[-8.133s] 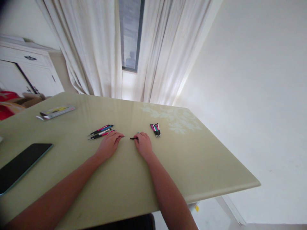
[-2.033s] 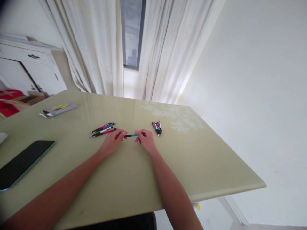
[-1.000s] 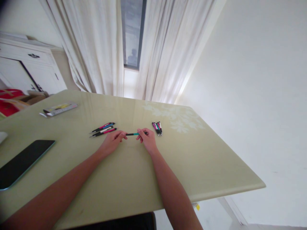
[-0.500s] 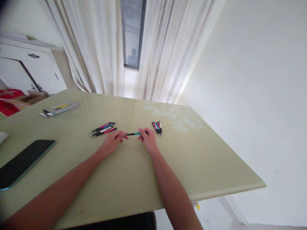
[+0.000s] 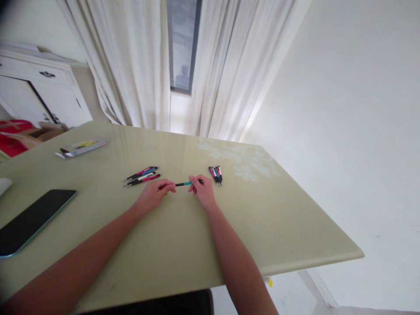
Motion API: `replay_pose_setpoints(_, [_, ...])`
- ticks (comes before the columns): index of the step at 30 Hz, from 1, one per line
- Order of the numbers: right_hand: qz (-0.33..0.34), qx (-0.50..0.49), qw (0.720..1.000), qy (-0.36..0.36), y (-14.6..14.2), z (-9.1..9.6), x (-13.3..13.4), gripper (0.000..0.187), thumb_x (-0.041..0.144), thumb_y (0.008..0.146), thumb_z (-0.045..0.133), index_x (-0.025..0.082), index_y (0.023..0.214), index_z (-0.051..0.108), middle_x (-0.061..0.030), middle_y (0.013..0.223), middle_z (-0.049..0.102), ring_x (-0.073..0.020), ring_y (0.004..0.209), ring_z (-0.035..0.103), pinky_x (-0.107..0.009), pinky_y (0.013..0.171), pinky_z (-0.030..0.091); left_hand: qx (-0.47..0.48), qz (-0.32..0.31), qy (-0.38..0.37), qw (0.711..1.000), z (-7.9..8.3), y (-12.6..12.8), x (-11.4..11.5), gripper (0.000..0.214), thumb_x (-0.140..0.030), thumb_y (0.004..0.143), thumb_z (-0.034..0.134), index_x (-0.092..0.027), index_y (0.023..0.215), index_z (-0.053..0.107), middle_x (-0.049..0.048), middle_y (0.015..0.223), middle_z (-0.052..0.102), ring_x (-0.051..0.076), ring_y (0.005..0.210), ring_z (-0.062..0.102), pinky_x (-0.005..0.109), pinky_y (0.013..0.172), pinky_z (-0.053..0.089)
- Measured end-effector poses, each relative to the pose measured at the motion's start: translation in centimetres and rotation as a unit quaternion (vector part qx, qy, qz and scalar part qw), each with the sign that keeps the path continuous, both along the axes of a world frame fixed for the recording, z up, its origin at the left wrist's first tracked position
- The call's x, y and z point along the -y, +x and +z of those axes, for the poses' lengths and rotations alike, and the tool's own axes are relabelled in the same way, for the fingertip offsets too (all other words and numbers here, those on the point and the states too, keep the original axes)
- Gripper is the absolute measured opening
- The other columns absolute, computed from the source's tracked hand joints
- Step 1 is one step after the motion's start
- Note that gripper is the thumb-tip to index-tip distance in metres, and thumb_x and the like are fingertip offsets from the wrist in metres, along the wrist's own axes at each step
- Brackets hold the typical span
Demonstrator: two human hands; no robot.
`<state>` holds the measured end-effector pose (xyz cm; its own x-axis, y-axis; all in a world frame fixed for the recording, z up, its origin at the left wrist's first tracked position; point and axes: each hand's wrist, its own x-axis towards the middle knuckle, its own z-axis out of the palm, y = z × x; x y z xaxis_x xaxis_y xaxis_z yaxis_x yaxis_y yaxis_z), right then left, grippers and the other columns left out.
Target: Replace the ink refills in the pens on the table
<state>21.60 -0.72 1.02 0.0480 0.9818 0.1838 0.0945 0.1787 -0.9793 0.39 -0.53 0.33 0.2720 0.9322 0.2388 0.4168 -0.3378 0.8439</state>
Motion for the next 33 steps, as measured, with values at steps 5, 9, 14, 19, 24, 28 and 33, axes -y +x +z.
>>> replay_pose_setpoints(5, [-0.004, -0.017, 1.0, -0.003, -0.1, 0.0, 0.0, 0.043, 0.06, 0.081, 0.072, 0.019, 0.071, 0.064, -0.002, 0.055, 0.067, -0.0103, 0.04, 0.045, -0.023, 0.041, 0.032, -0.014, 0.008, 0.038, 0.999, 0.1, 0.0, 0.3, 0.036, -0.049, 0.09, 0.056, -0.021, 0.082, 0.076, 0.0004, 0.072, 0.072, 0.016, 0.058, 0.052, 0.028, 0.056, 0.035])
replay_pose_setpoints(9, [-0.013, -0.034, 0.999, -0.011, 0.1, 0.0, -0.1, 0.043, 0.061, 0.081, 0.071, 0.019, 0.073, 0.062, -0.0007, 0.054, 0.065, -0.0103, 0.04, 0.045, -0.023, 0.041, 0.032, -0.006, 0.015, 0.065, 0.998, -0.1, 0.3, 0.5, 0.034, -0.049, 0.091, 0.06, -0.02, 0.094, 0.076, 0.0019, 0.076, 0.072, 0.016, 0.061, 0.056, 0.027, 0.059, 0.04])
replay_pose_setpoints(14, [0.038, -0.001, 0.999, -0.006, -0.4, 0.2, 0.3, 0.042, 0.061, 0.085, 0.068, 0.018, 0.085, 0.069, -0.0013, 0.056, 0.067, -0.0118, 0.044, 0.05, -0.023, 0.044, 0.038, -0.034, -0.033, 0.141, 0.989, -0.4, 0.4, 1.0, 0.025, -0.041, 0.093, 0.061, -0.022, 0.098, 0.077, 0.0049, 0.086, 0.076, 0.019, 0.071, 0.062, 0.03, 0.07, 0.048])
replay_pose_setpoints(19, [0.039, 0.014, 0.999, 0.02, -1.5, 0.9, 1.2, 0.042, 0.059, 0.088, 0.064, 0.018, 0.088, 0.072, -0.0002, 0.054, 0.064, -0.0117, 0.044, 0.049, -0.024, 0.044, 0.037, -0.06, -0.077, 0.151, 0.984, -0.1, 0.5, 1.6, 0.024, -0.039, 0.097, 0.058, -0.025, 0.098, 0.078, 0.0048, 0.091, 0.078, 0.021, 0.081, 0.066, 0.032, 0.079, 0.05])
replay_pose_setpoints(24, [-0.12, -0.085, 0.988, 0.047, 0.4, 0.9, 0.1, 0.044, 0.062, 0.086, 0.065, 0.018, 0.08, 0.066, 0.001, 0.051, 0.059, -0.0099, 0.041, 0.041, -0.024, 0.041, 0.03, 0.07, 0.032, 0.069, 0.995, 0.3, 0.2, 1.0, 0.036, -0.048, 0.089, 0.069, -0.02, 0.111, 0.073, 0.006, 0.095, 0.078, 0.019, 0.075, 0.068, 0.031, 0.074, 0.055])
replay_pose_setpoints(28, [-0.142, -0.081, 0.986, 0.035, 1.4, 0.5, -0.6, 0.043, 0.061, 0.085, 0.066, 0.018, 0.082, 0.066, 0.0008, 0.052, 0.06, -0.01, 0.041, 0.041, -0.024, 0.041, 0.029, 0.107, 0.033, 0.05, 0.992, 0.1, -0.1, 0.5, 0.037, -0.05, 0.085, 0.073, -0.018, 0.106, 0.074, 0.0061, 0.094, 0.078, 0.018, 0.076, 0.069, 0.03, 0.072, 0.056])
replay_pose_setpoints(33, [-0.068, -0.021, 0.997, 0.042, -0.1, 0.7, 0.3, 0.044, 0.059, 0.087, 0.066, 0.016, 0.091, 0.069, -0.0017, 0.056, 0.065, -0.0099, 0.045, 0.044, -0.023, 0.044, 0.031, 0.088, 0.024, 0.061, 0.994, 0.0, 0.4, 0.9, 0.034, -0.049, 0.088, 0.071, -0.02, 0.105, 0.077, 0.0047, 0.089, 0.078, 0.017, 0.072, 0.067, 0.026, 0.063, 0.052])
